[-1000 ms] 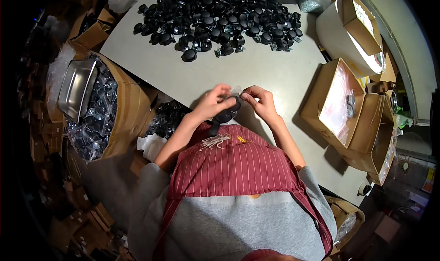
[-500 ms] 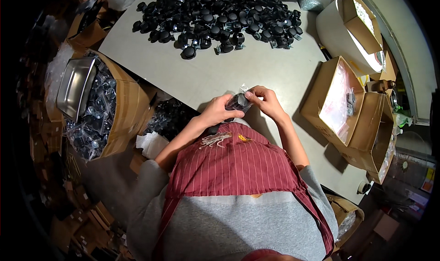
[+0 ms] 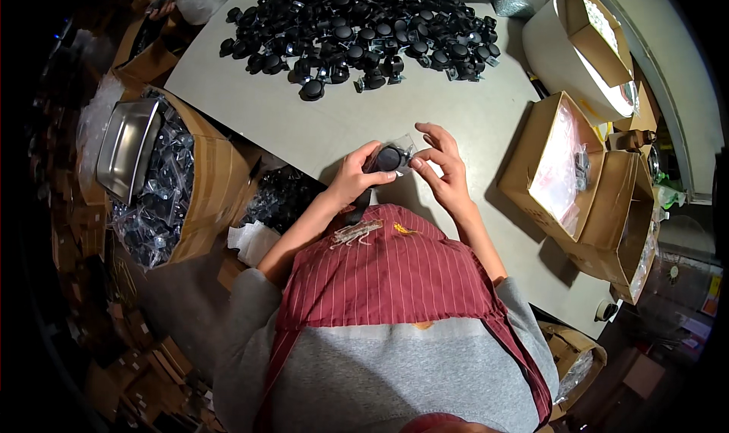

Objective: Picking up small black plastic caster wheels and placing them into individual small plastic zip bags.

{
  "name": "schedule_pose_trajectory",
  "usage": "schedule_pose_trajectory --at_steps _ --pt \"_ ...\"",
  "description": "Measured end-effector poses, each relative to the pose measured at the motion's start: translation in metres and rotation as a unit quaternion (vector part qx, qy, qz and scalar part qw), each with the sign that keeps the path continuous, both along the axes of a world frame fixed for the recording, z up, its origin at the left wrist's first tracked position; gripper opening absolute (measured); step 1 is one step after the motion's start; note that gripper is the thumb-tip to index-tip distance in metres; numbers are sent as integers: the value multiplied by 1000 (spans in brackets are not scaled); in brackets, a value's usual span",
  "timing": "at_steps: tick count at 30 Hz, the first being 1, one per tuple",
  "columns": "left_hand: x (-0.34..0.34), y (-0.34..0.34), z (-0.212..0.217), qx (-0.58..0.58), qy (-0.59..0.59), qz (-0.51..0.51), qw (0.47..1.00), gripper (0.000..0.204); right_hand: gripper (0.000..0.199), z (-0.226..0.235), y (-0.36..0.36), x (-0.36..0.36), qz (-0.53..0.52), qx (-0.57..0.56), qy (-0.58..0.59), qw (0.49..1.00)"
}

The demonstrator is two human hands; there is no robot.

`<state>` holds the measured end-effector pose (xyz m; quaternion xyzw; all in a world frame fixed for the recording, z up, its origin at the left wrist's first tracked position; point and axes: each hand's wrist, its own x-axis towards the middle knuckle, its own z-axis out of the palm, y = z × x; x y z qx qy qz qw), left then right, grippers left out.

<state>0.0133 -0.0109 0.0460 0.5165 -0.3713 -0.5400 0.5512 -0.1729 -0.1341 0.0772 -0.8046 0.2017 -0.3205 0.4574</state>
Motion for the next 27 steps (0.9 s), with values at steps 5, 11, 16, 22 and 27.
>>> schedule_pose_trajectory --at_steps 5,11,16,22,27 --pt "9 -6 4 -7 -63 -21 998 36 13 28 -9 -1 53 47 65 995" --pt "10 -6 19 -26 69 -39 997 55 10 33 -15 8 103 -86 60 989" --pt "9 -6 15 -33 49 -37 998 52 11 33 -14 13 141 -173 101 970" --pt "10 -6 3 -39 -45 -1 998 43 10 35 -9 17 118 -137 70 981" --pt "0 -3 7 -63 -177 81 979 23 11 18 -7 10 105 -127 142 976"
